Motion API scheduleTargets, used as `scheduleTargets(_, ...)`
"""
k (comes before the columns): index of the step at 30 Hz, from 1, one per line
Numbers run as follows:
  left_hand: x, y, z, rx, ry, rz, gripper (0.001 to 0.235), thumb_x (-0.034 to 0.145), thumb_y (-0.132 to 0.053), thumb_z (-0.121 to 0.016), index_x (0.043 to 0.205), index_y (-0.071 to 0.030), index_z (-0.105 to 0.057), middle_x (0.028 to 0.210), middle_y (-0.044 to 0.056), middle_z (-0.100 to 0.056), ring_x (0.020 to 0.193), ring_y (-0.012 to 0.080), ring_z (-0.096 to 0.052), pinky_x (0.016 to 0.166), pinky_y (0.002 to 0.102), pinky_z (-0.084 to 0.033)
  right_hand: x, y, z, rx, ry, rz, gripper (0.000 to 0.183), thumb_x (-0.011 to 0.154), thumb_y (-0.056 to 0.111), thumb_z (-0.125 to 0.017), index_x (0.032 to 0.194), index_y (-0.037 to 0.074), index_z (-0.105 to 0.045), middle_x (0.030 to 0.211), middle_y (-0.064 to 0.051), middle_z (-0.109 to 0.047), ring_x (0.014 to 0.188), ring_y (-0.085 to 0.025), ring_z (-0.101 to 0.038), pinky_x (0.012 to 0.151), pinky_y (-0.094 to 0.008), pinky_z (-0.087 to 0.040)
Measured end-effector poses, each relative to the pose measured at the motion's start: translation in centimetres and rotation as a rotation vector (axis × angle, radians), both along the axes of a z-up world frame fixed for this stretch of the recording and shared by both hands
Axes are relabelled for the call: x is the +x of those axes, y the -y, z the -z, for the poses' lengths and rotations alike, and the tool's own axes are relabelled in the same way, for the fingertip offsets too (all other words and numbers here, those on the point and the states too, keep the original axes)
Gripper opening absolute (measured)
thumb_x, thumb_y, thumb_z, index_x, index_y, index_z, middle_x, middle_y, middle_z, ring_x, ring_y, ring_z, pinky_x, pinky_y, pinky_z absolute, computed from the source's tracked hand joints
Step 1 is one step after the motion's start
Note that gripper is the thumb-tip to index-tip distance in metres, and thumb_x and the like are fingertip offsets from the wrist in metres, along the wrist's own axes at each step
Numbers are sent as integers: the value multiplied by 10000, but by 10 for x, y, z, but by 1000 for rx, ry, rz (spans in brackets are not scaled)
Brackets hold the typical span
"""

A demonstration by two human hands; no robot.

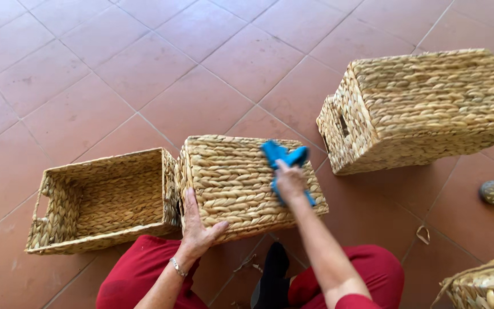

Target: The person wipes the exterior and interior surfaces of several woven baskets using a blue cloth. They rotate each basket to access all sides and the inside, then place the cleaned basket aside.

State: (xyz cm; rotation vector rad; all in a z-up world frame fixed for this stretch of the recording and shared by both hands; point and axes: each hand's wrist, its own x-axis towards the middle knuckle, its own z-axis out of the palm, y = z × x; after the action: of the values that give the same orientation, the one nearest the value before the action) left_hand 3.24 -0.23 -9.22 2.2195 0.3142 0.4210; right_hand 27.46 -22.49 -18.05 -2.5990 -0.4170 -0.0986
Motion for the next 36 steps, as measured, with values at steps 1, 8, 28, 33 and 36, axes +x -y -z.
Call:
scheduleTargets(1,2,-1,-2,4,12,-4,1293,690,-369,-876,1586,55,-46,1646,310,-126,1549,399,-117,1243,430,-123,-21,-25,-21,26,29,-65,359,964,227,-586,1310,251,-678,930,-239,-684,813,-371,-681,685,-488,-575)
scheduleTargets(8,-6,-1,-6,-356,-47,30,1161,756,-373,-800,1628,12,-136,1579,267,-380,1460,354,-427,1221,403,-349,-121,-91,-102,249,491,-710,432,841,78,-633,1240,230,-702,1084,-258,-679,931,-393,-668,777,-503,-578)
scheduleTargets(28,-10,3,-10,-795,-183,112,1477,616,-326,-973,1611,-127,101,1618,351,-195,1501,489,-249,1177,531,-264,-170,-28,-85,268,494,-562,505,784,63,-630,1271,184,-687,1001,-233,-625,881,-398,-598,825,-503,-539)
scheduleTargets(33,-13,-4,-19,-159,-70,79,1405,658,-262,-934,1595,78,55,1666,279,-133,1535,317,-205,1245,378,-201,-133,11,-65,196,360,-447,477,826,17,-629,1231,246,-735,907,-162,-629,844,-386,-613,731,-501,-524)
scheduleTargets(36,-15,-3,-21,-233,-32,102,1385,683,-243,-908,1610,76,71,1669,272,-155,1525,314,-257,1248,368,-234,-73,75,-14,-75,226,-108,418,897,80,-637,1234,307,-739,854,-140,-672,810,-392,-605,679,-511,-520)
